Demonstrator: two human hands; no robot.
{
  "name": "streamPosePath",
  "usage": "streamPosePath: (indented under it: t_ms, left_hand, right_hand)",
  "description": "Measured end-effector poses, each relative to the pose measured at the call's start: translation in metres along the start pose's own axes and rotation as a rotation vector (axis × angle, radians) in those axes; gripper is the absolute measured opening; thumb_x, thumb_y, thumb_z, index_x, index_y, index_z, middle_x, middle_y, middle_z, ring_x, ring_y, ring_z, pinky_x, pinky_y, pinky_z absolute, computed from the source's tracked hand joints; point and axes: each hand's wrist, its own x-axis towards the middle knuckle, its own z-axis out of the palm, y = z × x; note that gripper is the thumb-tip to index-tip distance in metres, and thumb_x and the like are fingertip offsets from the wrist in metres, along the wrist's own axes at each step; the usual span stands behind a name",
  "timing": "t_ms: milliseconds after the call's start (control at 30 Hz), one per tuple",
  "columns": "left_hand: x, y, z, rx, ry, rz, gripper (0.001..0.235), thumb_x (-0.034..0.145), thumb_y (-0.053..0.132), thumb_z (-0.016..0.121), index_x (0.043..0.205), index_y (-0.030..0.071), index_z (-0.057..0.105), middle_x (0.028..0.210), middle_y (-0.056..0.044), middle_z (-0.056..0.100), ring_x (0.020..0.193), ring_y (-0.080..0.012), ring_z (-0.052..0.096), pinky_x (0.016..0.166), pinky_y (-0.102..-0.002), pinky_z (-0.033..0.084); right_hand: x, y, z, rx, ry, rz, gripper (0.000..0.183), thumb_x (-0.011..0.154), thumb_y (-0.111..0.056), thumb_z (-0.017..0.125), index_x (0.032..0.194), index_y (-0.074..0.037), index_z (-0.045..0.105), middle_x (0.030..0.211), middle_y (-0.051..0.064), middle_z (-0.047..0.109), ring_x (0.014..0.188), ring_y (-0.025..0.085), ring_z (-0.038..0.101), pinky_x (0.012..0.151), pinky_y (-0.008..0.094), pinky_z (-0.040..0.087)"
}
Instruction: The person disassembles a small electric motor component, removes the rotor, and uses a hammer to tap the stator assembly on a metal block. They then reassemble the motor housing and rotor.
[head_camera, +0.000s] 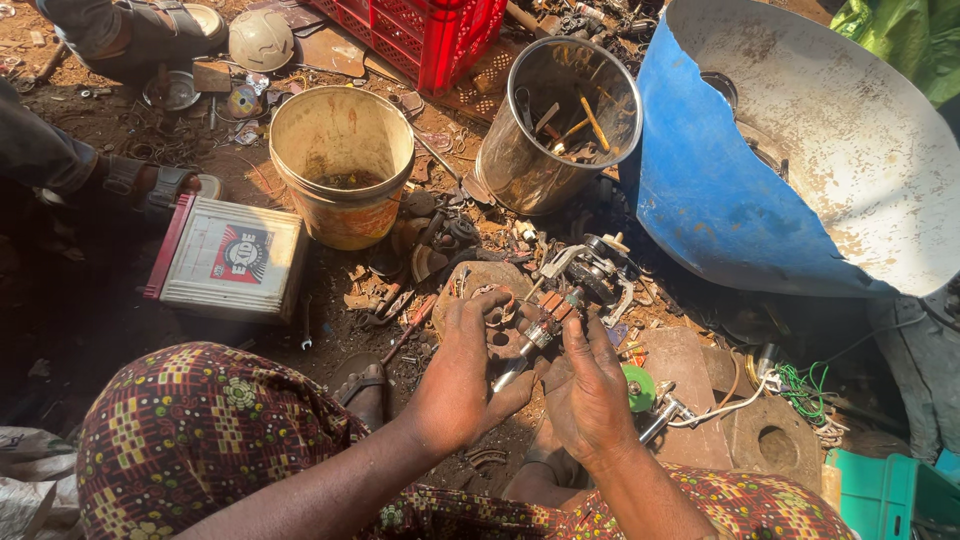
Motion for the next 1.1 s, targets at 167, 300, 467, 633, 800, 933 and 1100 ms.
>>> streamPosePath:
  t_ms: [167, 300, 467, 633, 800, 933, 1100]
  left_hand:
    - [0.004, 0.006, 0.0, -0.214, -0.145, -0.232, 0.065, 0.085, 0.027, 0.082, 0.13, -0.002, 0.045, 0.119, -0.019, 0.061, 0.109, -0.0292, 0.068, 0.087, -0.041, 0.058]
    - [0.014, 0.009, 0.001, -0.2, -0.247, -0.53, 0.057, 0.084, 0.034, 0.08, 0.126, 0.005, 0.054, 0.099, -0.015, 0.068, 0.09, -0.0276, 0.07, 0.077, -0.039, 0.057]
    - [0.023, 0.001, 0.004, -0.183, 0.009, -0.332, 0.05, 0.086, 0.029, 0.08, 0.12, 0.001, 0.056, 0.101, -0.016, 0.069, 0.092, -0.027, 0.07, 0.078, -0.039, 0.055]
    - [0.027, -0.02, 0.008, -0.161, 0.187, -0.307, 0.04, 0.092, 0.026, 0.072, 0.115, -0.002, 0.057, 0.101, -0.019, 0.068, 0.093, -0.0284, 0.071, 0.081, -0.041, 0.055]
    - [0.036, -0.051, 0.002, -0.332, 0.151, -0.771, 0.042, 0.099, 0.042, 0.058, 0.109, 0.001, 0.061, 0.089, -0.012, 0.071, 0.082, -0.02, 0.069, 0.073, -0.037, 0.055]
    - [0.035, -0.07, -0.006, -0.943, 0.127, -1.172, 0.042, 0.099, 0.043, 0.055, 0.105, 0.002, 0.064, 0.091, -0.006, 0.065, 0.073, -0.0162, 0.059, 0.065, -0.035, 0.05]
    - [0.043, -0.062, -0.013, -0.871, 0.193, -1.149, 0.042, 0.099, 0.043, 0.054, 0.106, 0.004, 0.065, 0.088, -0.003, 0.062, 0.072, -0.0133, 0.057, 0.063, -0.031, 0.05]
  right_hand:
    - [0.001, 0.002, -0.002, -0.054, 0.055, 0.029, 0.042, 0.101, -0.032, 0.055, 0.137, -0.012, 0.053, 0.125, 0.011, 0.064, 0.118, 0.021, 0.06, 0.1, 0.044, 0.049]
    - [0.003, 0.004, -0.002, -0.181, 0.085, 0.036, 0.042, 0.1, -0.032, 0.057, 0.136, -0.011, 0.052, 0.128, 0.006, 0.059, 0.124, 0.016, 0.051, 0.106, 0.042, 0.039]
    - [0.021, -0.003, 0.004, -0.166, -0.067, 0.037, 0.04, 0.101, -0.029, 0.057, 0.134, -0.007, 0.052, 0.126, 0.005, 0.061, 0.122, 0.018, 0.052, 0.108, 0.04, 0.039]
    - [0.045, -0.003, 0.001, -0.285, -0.298, 0.051, 0.04, 0.108, -0.026, 0.057, 0.137, 0.0, 0.047, 0.124, 0.011, 0.062, 0.119, 0.019, 0.057, 0.106, 0.04, 0.045]
    - [0.098, -0.013, -0.027, -0.767, -0.466, 0.048, 0.048, 0.102, -0.03, 0.057, 0.142, -0.004, 0.053, 0.122, 0.009, 0.07, 0.114, 0.015, 0.063, 0.099, 0.037, 0.05]
    - [0.145, 0.018, -0.061, -0.803, -0.358, 0.068, 0.044, 0.101, -0.032, 0.06, 0.134, -0.004, 0.057, 0.115, 0.012, 0.074, 0.111, 0.023, 0.071, 0.1, 0.04, 0.055]
    - [0.15, 0.087, -0.107, -1.703, -0.28, 0.02, 0.044, 0.094, -0.03, 0.067, 0.133, -0.011, 0.06, 0.123, 0.013, 0.07, 0.122, 0.03, 0.063, 0.105, 0.04, 0.047]
